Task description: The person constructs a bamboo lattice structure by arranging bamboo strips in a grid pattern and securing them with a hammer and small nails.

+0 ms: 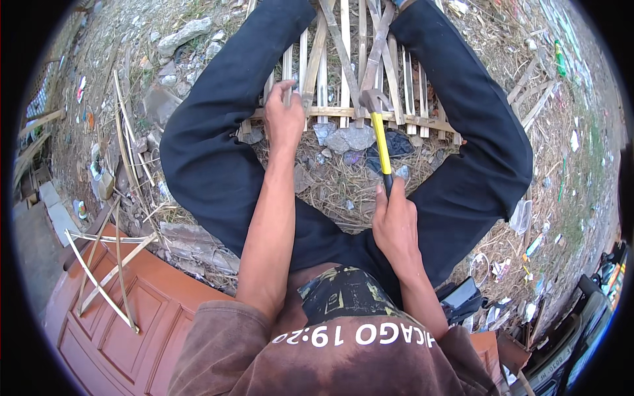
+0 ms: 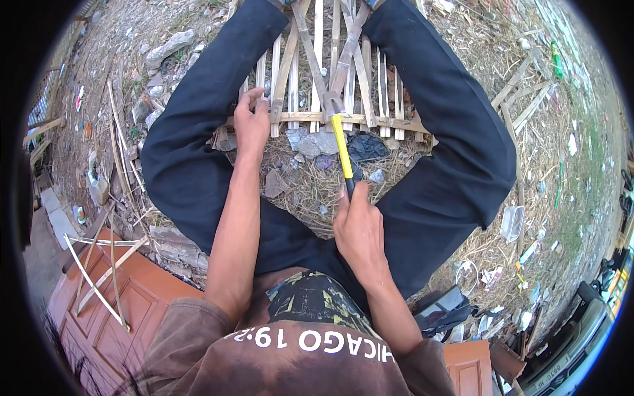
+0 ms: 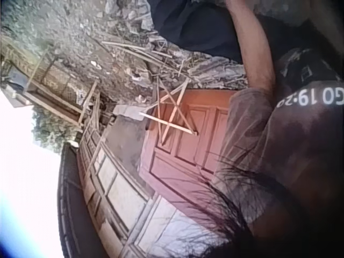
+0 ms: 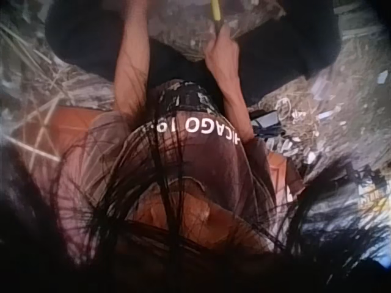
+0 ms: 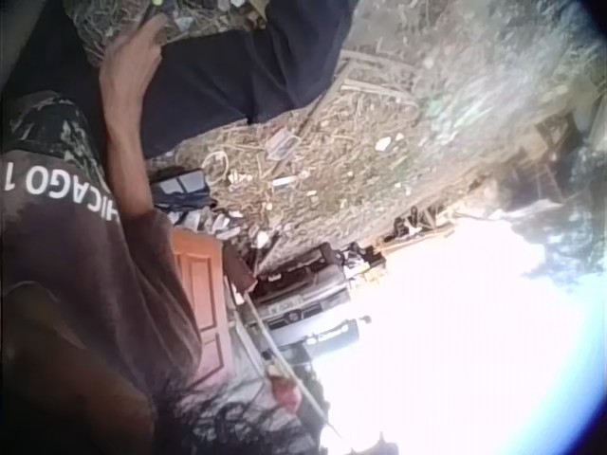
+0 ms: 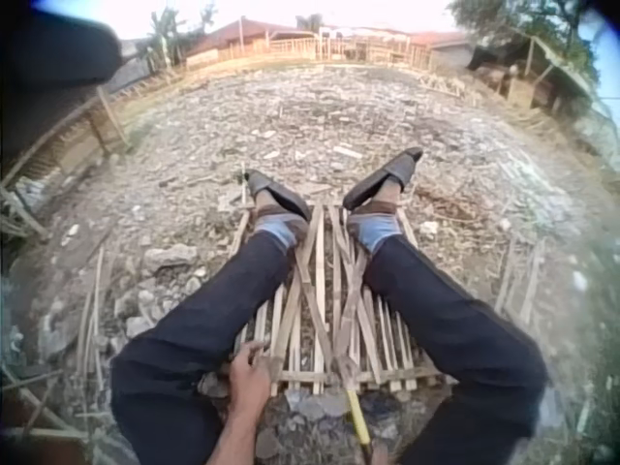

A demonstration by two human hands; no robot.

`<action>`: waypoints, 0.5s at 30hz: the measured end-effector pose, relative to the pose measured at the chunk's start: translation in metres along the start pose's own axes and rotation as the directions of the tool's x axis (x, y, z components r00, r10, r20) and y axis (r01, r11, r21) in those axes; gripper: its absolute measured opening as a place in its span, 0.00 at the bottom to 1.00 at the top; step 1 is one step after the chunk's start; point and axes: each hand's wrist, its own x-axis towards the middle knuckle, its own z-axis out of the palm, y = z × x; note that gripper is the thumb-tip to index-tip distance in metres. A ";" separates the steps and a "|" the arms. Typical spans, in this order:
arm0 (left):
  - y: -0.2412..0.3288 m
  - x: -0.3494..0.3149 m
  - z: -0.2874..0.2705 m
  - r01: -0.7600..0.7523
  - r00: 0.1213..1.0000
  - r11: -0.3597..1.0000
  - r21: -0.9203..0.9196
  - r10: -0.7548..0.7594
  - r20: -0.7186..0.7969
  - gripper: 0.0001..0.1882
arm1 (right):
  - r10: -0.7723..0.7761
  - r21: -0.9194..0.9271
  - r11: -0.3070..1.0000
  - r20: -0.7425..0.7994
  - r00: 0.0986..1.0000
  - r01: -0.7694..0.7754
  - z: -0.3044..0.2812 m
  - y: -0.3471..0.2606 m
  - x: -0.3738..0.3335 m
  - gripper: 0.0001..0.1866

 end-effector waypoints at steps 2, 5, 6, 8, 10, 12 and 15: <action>0.006 -0.004 0.004 -0.004 1.000 0.999 0.045 0.003 0.015 0.15 | 0.007 0.057 0.998 -0.006 1.000 -0.006 -0.010 -0.011 -0.001 0.09; 0.015 -0.019 0.004 -0.128 0.991 0.950 0.286 0.115 0.061 0.15 | -0.008 0.089 0.996 -0.036 0.999 0.011 -0.019 -0.022 -0.006 0.10; 0.015 -0.020 0.005 -0.087 0.995 0.959 0.268 0.072 0.068 0.14 | -0.025 0.108 0.994 -0.048 0.999 0.030 -0.022 -0.026 -0.007 0.10; 0.014 -0.021 0.006 -0.112 0.993 0.963 0.246 0.098 0.068 0.14 | -0.055 0.128 0.990 -0.079 0.995 0.065 -0.019 -0.023 -0.007 0.09; 0.017 -0.021 0.007 -0.103 0.994 0.968 0.228 0.089 0.070 0.14 | -0.082 0.029 0.996 -0.039 0.996 0.083 -0.007 -0.008 -0.001 0.09; 0.021 -0.020 0.008 -0.057 0.996 0.975 0.214 0.042 0.074 0.14 | -0.124 -0.042 0.992 -0.052 0.991 0.122 -0.003 -0.001 0.002 0.09; 0.014 -0.019 0.008 -0.074 0.997 0.977 0.199 0.065 0.047 0.14 | -0.087 0.065 0.994 -0.080 0.993 0.093 -0.024 -0.037 -0.001 0.09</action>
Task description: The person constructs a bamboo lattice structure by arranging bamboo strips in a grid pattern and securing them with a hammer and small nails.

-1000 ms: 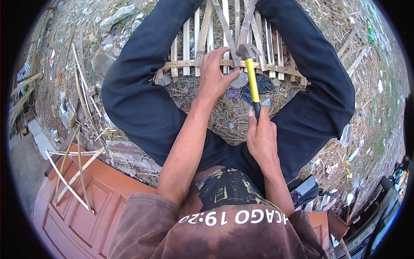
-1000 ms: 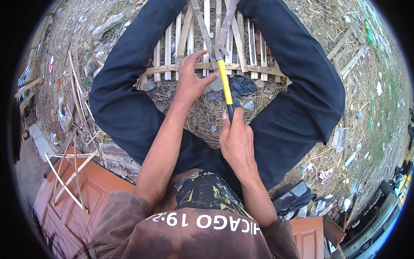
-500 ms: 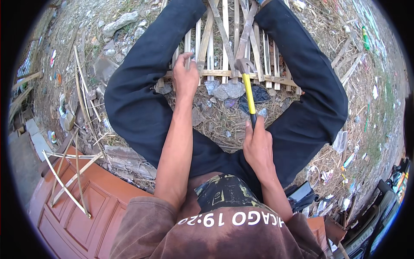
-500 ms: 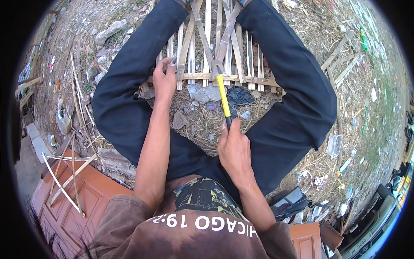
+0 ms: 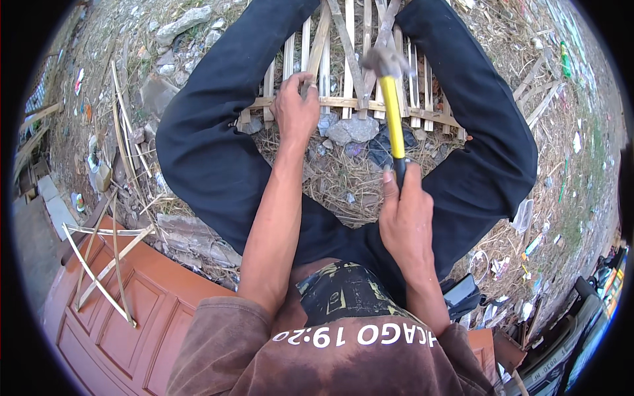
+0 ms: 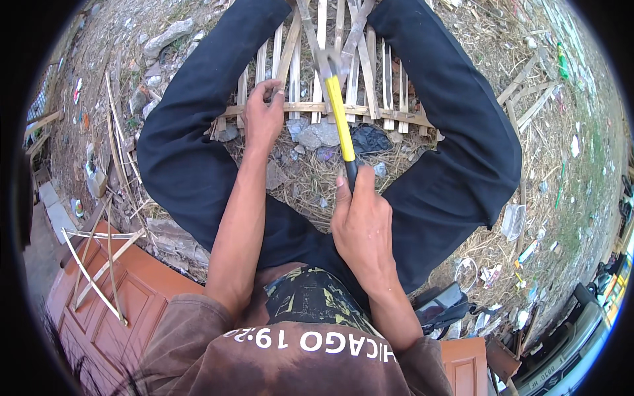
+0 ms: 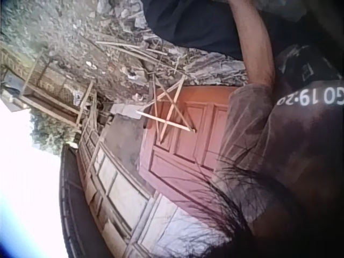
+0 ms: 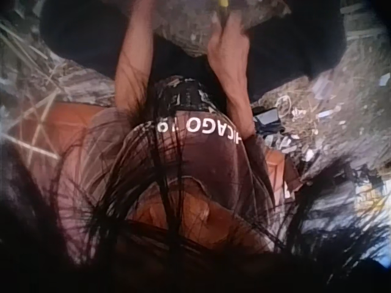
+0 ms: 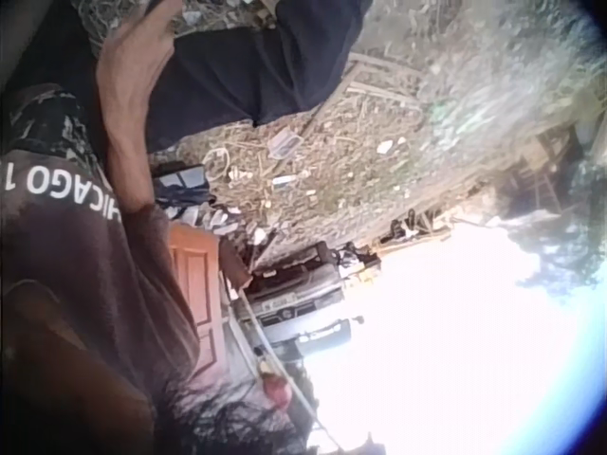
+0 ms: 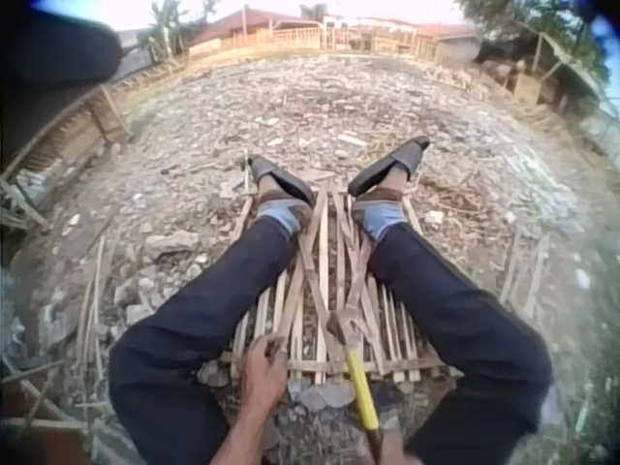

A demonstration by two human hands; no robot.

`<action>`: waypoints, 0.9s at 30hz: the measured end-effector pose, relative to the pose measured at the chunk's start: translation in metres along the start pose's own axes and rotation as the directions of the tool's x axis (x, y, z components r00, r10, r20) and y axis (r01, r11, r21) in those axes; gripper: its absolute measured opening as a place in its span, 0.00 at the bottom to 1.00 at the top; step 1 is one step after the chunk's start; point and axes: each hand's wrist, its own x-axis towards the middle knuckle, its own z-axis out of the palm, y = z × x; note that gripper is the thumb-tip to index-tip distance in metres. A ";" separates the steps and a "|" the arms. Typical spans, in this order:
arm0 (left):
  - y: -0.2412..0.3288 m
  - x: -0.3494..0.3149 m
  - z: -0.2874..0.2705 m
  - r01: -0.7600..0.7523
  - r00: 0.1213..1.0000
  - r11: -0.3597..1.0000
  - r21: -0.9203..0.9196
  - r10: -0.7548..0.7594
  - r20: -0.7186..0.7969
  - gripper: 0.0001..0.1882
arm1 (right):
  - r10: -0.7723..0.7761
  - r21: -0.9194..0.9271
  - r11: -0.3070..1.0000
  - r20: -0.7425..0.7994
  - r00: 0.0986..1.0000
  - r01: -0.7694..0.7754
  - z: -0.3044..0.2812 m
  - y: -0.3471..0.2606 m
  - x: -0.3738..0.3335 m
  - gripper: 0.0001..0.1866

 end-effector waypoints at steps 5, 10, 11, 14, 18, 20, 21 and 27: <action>-0.004 0.001 0.000 0.024 1.000 1.000 -0.011 -0.023 0.017 0.14 | -0.096 0.088 0.991 -0.090 0.991 0.104 -0.013 -0.019 -0.004 0.08; -0.005 0.009 0.002 0.063 0.997 0.996 -0.067 -0.061 0.045 0.13 | 0.102 -0.064 0.993 0.068 0.992 -0.098 0.019 0.036 0.000 0.09; -0.005 0.006 0.003 0.043 0.999 0.998 -0.054 -0.041 0.026 0.13 | 0.094 -0.030 0.995 0.060 0.994 -0.092 0.016 0.030 -0.002 0.09; -0.006 -0.001 0.004 -0.001 1.000 1.000 -0.001 0.001 0.010 0.13 | 0.057 0.051 0.997 0.028 0.998 -0.058 0.005 0.016 -0.004 0.09; -0.005 0.002 0.006 0.006 1.000 1.000 0.012 -0.006 0.021 0.13 | 0.053 0.037 0.998 -0.002 0.999 -0.053 0.013 0.019 -0.008 0.09; 0.000 0.003 0.005 0.026 0.999 1.000 0.006 -0.027 0.036 0.14 | 0.035 -0.067 0.997 0.057 0.998 -0.031 0.024 0.032 -0.001 0.09; 0.002 0.003 0.005 0.035 0.999 0.999 0.006 -0.035 0.040 0.14 | 0.031 -0.045 0.999 0.037 0.999 -0.029 0.022 0.035 -0.001 0.09; -0.012 0.002 0.005 0.022 1.000 1.000 0.002 -0.022 0.017 0.14 | 0.001 0.156 0.988 -0.067 0.998 0.010 -0.019 -0.029 -0.006 0.09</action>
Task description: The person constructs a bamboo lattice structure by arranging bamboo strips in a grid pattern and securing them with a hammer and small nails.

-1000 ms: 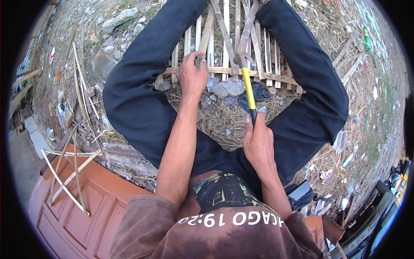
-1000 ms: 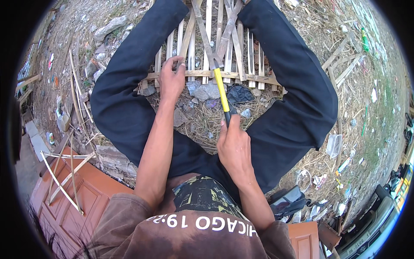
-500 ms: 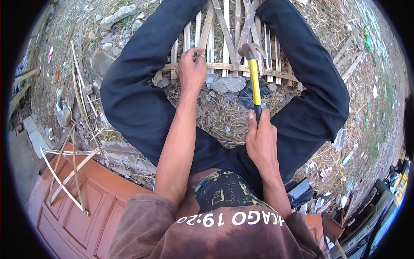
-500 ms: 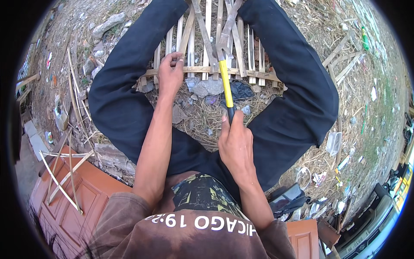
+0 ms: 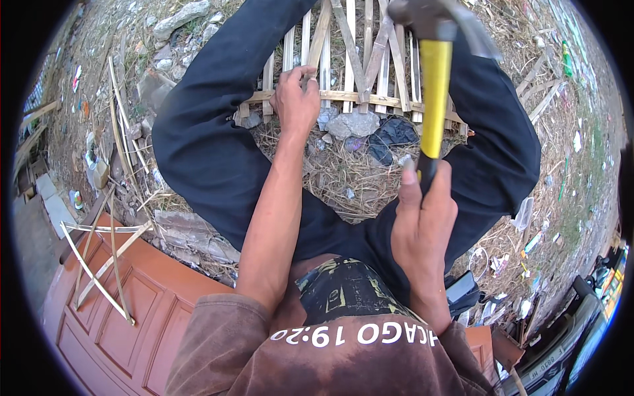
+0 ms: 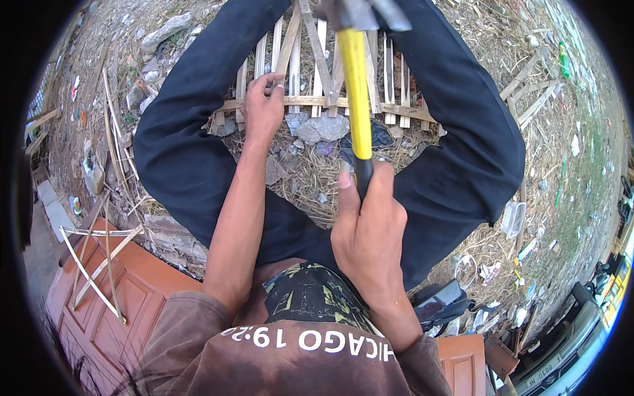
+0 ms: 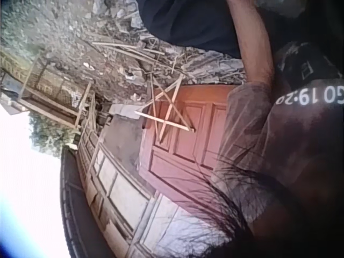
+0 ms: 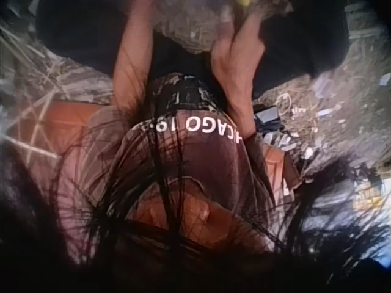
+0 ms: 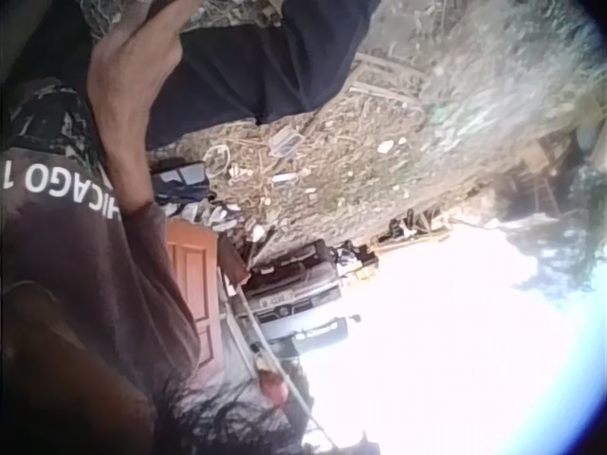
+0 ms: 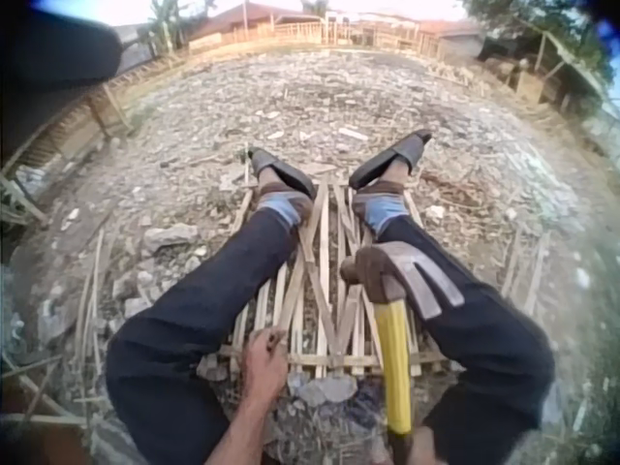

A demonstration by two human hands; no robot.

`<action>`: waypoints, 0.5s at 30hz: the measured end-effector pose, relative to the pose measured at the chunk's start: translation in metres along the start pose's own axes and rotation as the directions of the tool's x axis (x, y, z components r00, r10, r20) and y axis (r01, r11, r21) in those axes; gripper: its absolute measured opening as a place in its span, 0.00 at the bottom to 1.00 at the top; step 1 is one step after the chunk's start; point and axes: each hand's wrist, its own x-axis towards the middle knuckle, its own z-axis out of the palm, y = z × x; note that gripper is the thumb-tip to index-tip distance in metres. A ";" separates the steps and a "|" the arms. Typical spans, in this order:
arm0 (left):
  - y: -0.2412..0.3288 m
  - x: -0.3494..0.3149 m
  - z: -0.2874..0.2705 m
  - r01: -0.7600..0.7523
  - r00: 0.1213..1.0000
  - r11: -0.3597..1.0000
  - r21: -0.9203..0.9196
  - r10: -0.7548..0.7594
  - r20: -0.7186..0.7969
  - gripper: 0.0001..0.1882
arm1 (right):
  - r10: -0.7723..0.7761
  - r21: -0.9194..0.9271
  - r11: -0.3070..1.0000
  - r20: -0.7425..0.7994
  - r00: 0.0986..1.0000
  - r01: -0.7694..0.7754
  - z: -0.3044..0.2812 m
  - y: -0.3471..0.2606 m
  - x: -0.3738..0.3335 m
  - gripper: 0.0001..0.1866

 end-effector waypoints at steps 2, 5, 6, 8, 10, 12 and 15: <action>0.004 0.002 0.002 0.004 1.000 1.000 -0.026 -0.004 0.007 0.14 | -0.025 0.027 0.999 -0.067 0.997 0.027 0.004 0.010 -0.007 0.09; 0.010 0.002 0.000 0.020 0.999 0.997 -0.073 -0.017 0.038 0.14 | 0.103 -0.232 0.969 0.074 0.992 -0.083 0.033 0.074 -0.002 0.10; 0.008 0.003 0.001 0.019 0.999 0.997 -0.077 -0.015 0.046 0.14 | 0.125 -0.223 0.969 0.060 0.990 -0.109 0.033 0.072 -0.003 0.09; 0.005 0.000 0.001 0.002 0.999 0.996 -0.094 0.002 0.039 0.14 | 0.150 -0.183 0.973 0.054 0.987 -0.138 0.032 0.064 -0.008 0.09; 0.005 0.000 0.002 -0.012 1.000 0.999 -0.036 0.013 0.010 0.13 | 0.104 -0.159 0.983 0.041 0.994 -0.096 0.024 0.055 -0.010 0.08; 0.003 -0.001 0.002 -0.016 1.000 1.000 -0.008 0.016 -0.004 0.13 | 0.029 -0.113 0.993 0.021 0.999 -0.027 0.025 0.050 -0.012 0.09; 0.007 0.002 0.002 -0.007 1.000 1.000 -0.020 0.007 0.007 0.13 | 0.093 -0.128 0.987 -0.007 0.996 -0.093 0.038 0.061 -0.011 0.09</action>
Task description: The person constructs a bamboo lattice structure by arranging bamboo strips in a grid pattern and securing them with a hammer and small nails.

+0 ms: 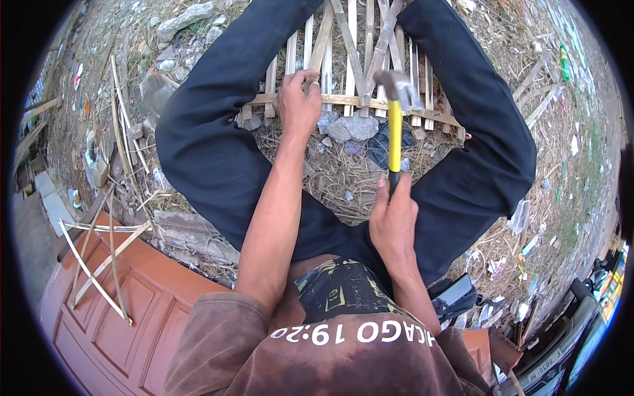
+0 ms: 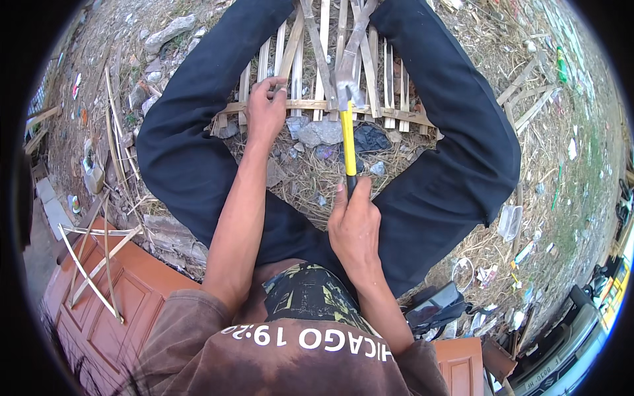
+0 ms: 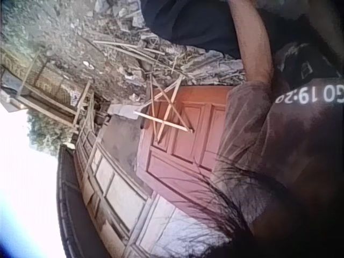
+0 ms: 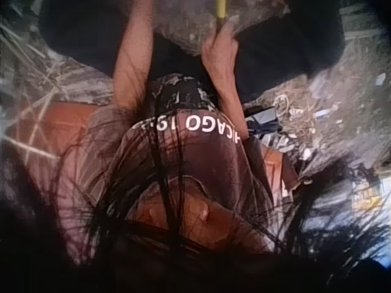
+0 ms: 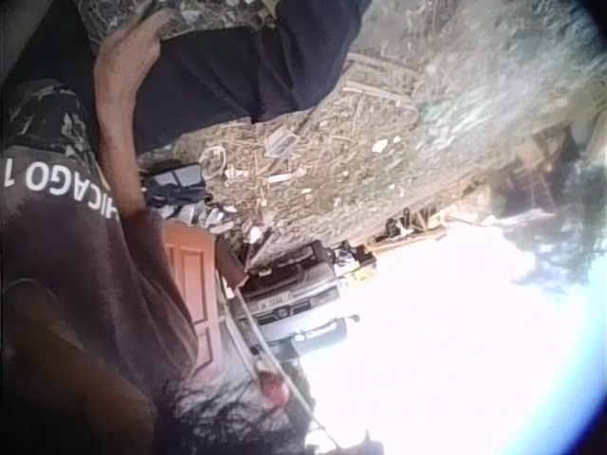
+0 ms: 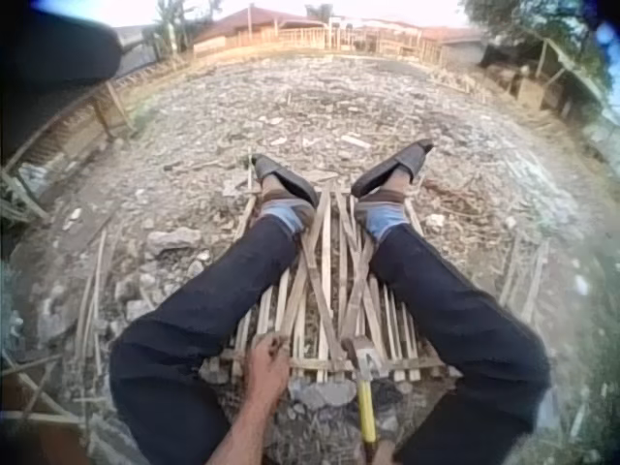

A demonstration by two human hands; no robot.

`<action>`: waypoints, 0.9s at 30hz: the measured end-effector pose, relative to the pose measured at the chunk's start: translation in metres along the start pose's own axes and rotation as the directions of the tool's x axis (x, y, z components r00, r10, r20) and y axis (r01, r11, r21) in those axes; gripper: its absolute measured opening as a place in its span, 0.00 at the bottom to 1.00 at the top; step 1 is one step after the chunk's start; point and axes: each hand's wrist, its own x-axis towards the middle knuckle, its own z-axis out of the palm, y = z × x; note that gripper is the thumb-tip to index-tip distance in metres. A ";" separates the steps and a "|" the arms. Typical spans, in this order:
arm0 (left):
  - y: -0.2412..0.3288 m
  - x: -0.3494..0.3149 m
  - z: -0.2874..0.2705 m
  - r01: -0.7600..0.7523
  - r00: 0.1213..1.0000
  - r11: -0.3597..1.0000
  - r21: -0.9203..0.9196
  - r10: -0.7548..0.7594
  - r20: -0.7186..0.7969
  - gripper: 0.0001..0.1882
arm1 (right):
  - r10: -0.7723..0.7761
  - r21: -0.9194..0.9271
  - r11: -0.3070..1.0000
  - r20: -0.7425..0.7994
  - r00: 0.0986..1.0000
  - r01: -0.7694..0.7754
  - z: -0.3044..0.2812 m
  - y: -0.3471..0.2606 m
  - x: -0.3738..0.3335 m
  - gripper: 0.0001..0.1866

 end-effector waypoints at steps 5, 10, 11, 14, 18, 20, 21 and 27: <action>0.002 0.003 -0.001 -0.027 1.000 0.999 0.036 0.027 -0.002 0.14 | -0.021 -0.008 1.000 0.012 1.000 0.021 -0.013 -0.018 0.010 0.09; 0.013 -0.013 0.004 -0.176 0.956 0.929 0.324 0.240 -0.167 0.12 | -0.108 0.234 0.963 -0.123 0.987 0.134 -0.048 -0.050 0.004 0.10; 0.022 -0.018 0.005 -0.176 0.963 0.941 0.290 0.225 -0.145 0.12 | -0.095 0.277 0.952 -0.129 0.987 0.128 -0.051 -0.051 0.003 0.11; 0.036 -0.025 0.013 -0.332 0.942 0.917 0.222 0.335 0.025 0.13 | -0.093 0.246 0.962 -0.124 0.988 0.121 -0.053 -0.041 0.008 0.11; 0.018 -0.025 0.013 -0.449 0.886 0.862 0.234 0.395 0.243 0.17 | -0.015 0.193 0.981 -0.041 0.999 0.023 -0.049 -0.020 0.009 0.11; 0.020 -0.029 0.007 -0.473 0.866 0.848 0.239 0.397 0.304 0.22 | 0.024 0.223 0.975 -0.032 0.999 -0.016 -0.042 -0.007 0.003 0.10; 0.022 -0.032 0.004 -0.474 0.862 0.839 0.266 0.380 0.336 0.23 | 0.046 0.223 0.974 -0.018 0.999 -0.041 -0.041 -0.001 0.002 0.10; 0.029 -0.029 0.005 -0.384 0.889 0.886 0.259 0.280 0.362 0.40 | 0.067 0.254 0.964 0.026 0.997 -0.071 -0.032 0.012 -0.002 0.11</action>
